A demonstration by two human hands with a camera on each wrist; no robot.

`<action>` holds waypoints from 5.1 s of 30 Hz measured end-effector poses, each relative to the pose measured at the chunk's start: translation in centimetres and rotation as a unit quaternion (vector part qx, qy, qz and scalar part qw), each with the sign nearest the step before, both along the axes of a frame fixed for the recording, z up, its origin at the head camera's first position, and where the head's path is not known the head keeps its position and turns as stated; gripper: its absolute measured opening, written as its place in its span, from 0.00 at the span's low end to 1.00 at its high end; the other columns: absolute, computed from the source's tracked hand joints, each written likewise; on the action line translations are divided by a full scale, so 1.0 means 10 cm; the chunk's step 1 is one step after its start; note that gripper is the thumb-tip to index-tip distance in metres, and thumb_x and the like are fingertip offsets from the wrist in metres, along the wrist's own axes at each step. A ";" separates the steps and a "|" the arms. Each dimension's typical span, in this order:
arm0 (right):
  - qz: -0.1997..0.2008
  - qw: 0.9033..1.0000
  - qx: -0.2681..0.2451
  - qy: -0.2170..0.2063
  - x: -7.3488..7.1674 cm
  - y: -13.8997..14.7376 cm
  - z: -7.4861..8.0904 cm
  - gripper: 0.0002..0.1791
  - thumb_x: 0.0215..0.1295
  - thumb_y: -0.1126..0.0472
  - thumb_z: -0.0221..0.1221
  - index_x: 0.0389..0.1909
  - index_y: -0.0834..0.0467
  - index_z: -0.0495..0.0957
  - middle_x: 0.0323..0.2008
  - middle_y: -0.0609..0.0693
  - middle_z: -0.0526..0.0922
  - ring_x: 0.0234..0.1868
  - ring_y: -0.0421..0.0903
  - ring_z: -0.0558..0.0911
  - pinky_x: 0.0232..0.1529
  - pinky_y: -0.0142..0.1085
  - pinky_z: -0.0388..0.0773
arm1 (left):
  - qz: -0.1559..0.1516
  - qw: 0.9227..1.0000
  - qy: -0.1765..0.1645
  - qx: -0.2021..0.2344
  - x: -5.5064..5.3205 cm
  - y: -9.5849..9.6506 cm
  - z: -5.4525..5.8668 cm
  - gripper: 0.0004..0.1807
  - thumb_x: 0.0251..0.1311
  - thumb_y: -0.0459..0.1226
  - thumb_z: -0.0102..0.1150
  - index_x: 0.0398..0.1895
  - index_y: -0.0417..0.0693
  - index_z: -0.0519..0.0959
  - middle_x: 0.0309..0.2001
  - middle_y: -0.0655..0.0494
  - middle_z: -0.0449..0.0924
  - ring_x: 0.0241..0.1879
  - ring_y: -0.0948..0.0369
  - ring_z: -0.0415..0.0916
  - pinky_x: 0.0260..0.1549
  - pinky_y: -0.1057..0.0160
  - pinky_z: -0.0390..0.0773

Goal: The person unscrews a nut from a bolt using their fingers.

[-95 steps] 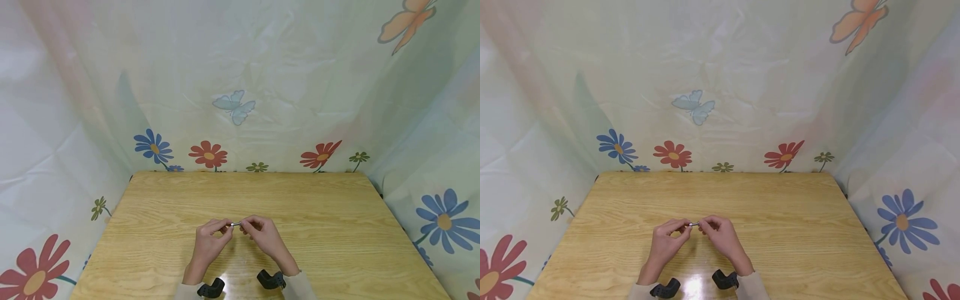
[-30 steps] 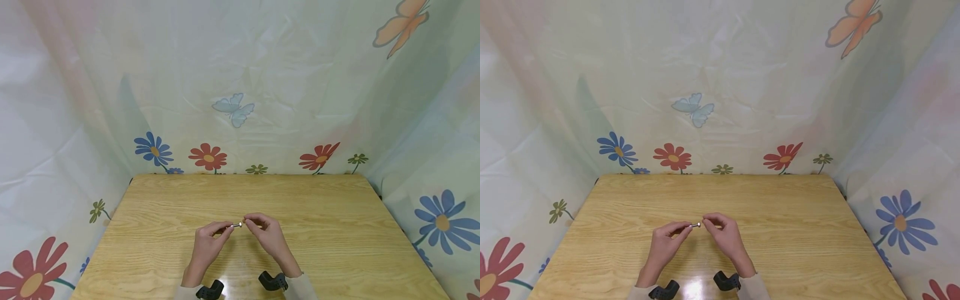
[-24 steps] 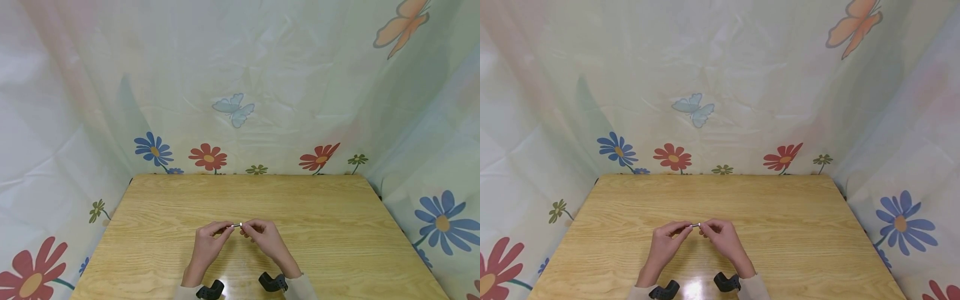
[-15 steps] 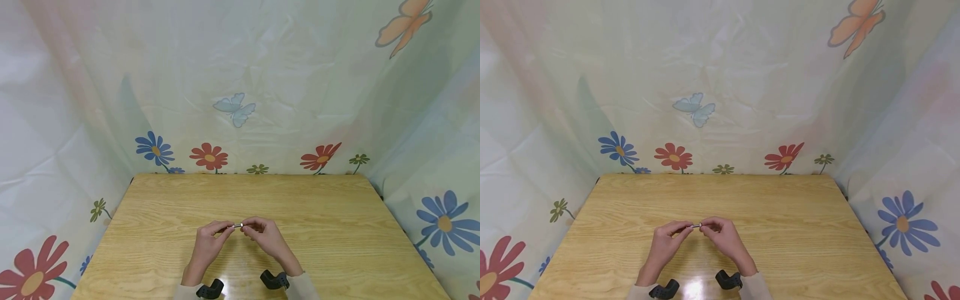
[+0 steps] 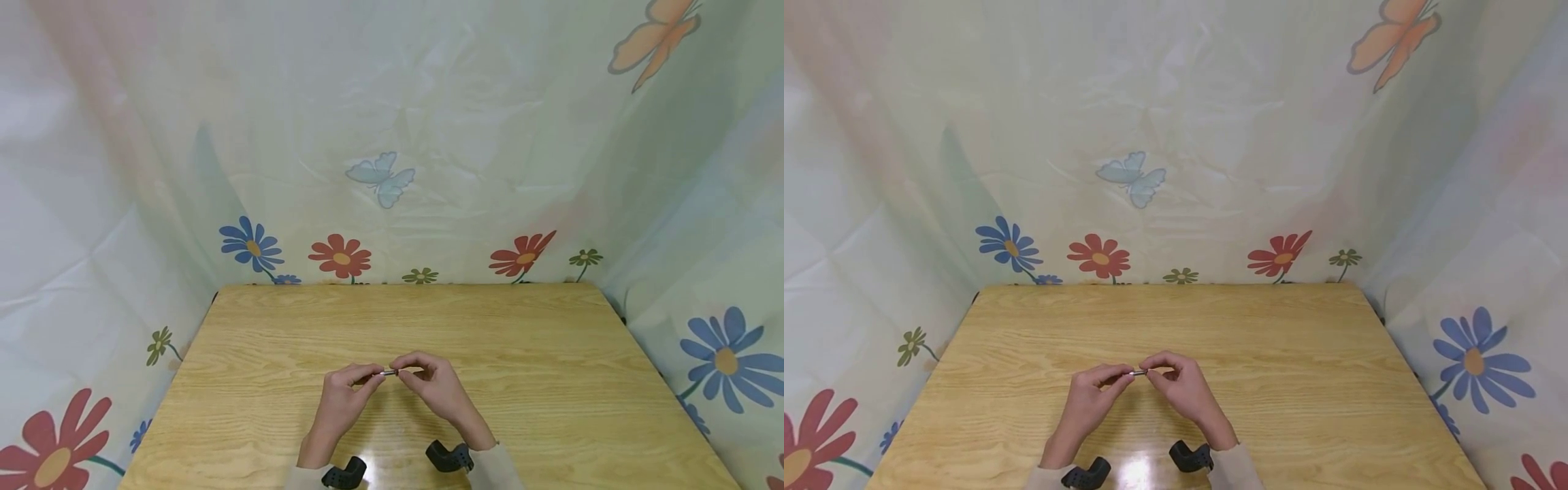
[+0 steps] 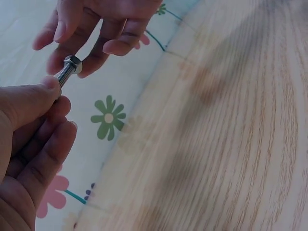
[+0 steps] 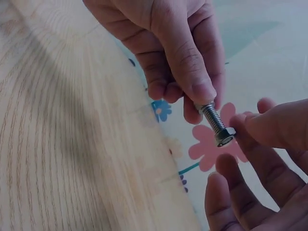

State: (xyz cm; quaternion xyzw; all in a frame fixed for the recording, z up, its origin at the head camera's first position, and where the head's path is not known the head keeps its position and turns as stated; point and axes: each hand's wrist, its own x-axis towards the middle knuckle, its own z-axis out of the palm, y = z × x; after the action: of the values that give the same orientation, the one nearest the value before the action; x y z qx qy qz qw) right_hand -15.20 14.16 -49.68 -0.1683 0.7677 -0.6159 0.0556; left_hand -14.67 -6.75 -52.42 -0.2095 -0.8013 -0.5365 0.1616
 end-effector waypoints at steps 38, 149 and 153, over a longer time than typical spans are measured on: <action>-0.021 0.999 0.033 -0.010 0.00 -0.02 -0.01 0.13 0.73 0.60 0.63 0.52 0.63 0.82 0.48 0.59 0.86 0.48 0.47 0.85 0.47 0.32 0.82 | -0.002 0.999 0.046 0.013 -0.02 -0.01 0.01 0.06 0.61 0.31 0.71 0.40 0.45 0.90 0.38 0.55 0.90 0.35 0.65 0.86 0.35 0.66 0.87; -0.045 0.998 0.017 -0.046 0.03 -0.03 0.03 0.18 0.71 0.59 0.65 0.56 0.64 0.82 0.48 0.59 0.87 0.43 0.48 0.85 0.40 0.35 0.84 | 0.018 0.998 0.048 0.023 0.01 0.03 0.02 0.05 0.60 0.32 0.72 0.38 0.47 0.90 0.34 0.58 0.90 0.33 0.68 0.85 0.33 0.67 0.86; -0.045 0.998 0.019 -0.044 0.03 -0.04 0.04 0.17 0.72 0.58 0.64 0.56 0.64 0.82 0.47 0.60 0.87 0.42 0.47 0.84 0.42 0.38 0.85 | 0.019 0.999 0.037 0.025 0.01 0.03 0.04 0.05 0.60 0.33 0.73 0.38 0.49 0.90 0.34 0.60 0.90 0.33 0.69 0.85 0.34 0.66 0.86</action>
State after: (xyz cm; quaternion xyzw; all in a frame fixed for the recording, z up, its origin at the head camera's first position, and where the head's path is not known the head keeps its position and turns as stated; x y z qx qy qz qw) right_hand -14.93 13.79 -49.30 -0.1054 0.7826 -0.6101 0.0651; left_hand -14.54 -6.47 -52.01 -0.2099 -0.7851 -0.5447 0.2068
